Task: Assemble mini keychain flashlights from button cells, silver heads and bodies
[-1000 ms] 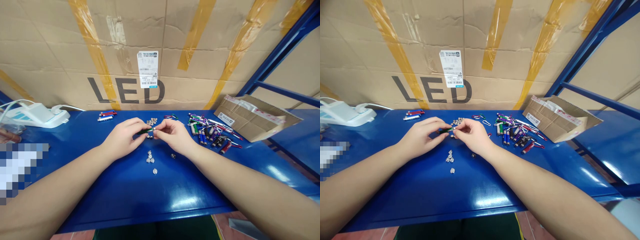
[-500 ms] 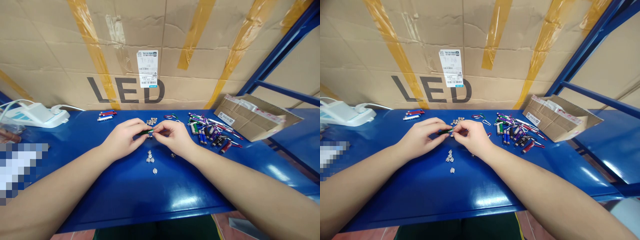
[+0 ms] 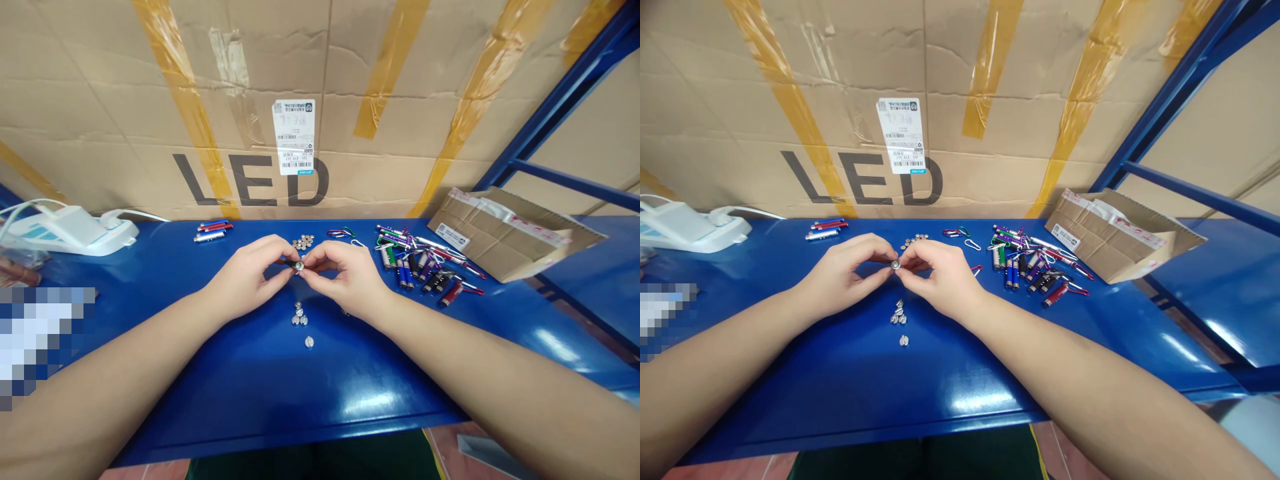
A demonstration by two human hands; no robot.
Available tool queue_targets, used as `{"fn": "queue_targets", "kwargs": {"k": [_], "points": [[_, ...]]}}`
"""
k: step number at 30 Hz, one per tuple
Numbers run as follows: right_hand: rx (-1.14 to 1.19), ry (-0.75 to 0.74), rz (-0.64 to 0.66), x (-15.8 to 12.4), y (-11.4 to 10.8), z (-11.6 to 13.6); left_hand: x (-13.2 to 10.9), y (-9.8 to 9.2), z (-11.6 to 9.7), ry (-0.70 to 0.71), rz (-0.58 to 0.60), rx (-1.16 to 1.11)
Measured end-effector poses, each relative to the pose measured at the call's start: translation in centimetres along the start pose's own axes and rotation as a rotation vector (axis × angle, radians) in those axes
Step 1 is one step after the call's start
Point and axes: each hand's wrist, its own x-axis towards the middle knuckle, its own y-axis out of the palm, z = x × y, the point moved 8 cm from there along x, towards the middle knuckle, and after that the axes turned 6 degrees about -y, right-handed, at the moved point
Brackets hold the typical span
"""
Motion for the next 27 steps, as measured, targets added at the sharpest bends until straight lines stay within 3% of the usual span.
{"fn": "queue_targets", "kwargs": {"k": [10, 12, 17, 19, 27], "points": [[0.028, 0.04, 0.03, 0.0, 0.0, -0.2, -0.1, 0.2, 0.6, -0.05, 0.01, -0.04], [0.105, 0.16, 0.013, 0.0, 0.1, -1.0, -0.1, 0.0, 0.4, -0.035, -0.005, -0.034], [0.735, 0.778, 0.011, -1.7, 2.8, -4.0, -0.2, -0.5, -0.8, 0.144, -0.053, 0.143], [0.877, 0.918, 0.031, -2.2, 3.7, -3.9, -0.2, -0.5, -1.3, 0.215, -0.059, 0.203], [0.945, 0.972, 0.04, -2.4, 3.9, -3.8, -0.3, -0.5, -2.7, 0.348, -0.096, 0.319]]}}
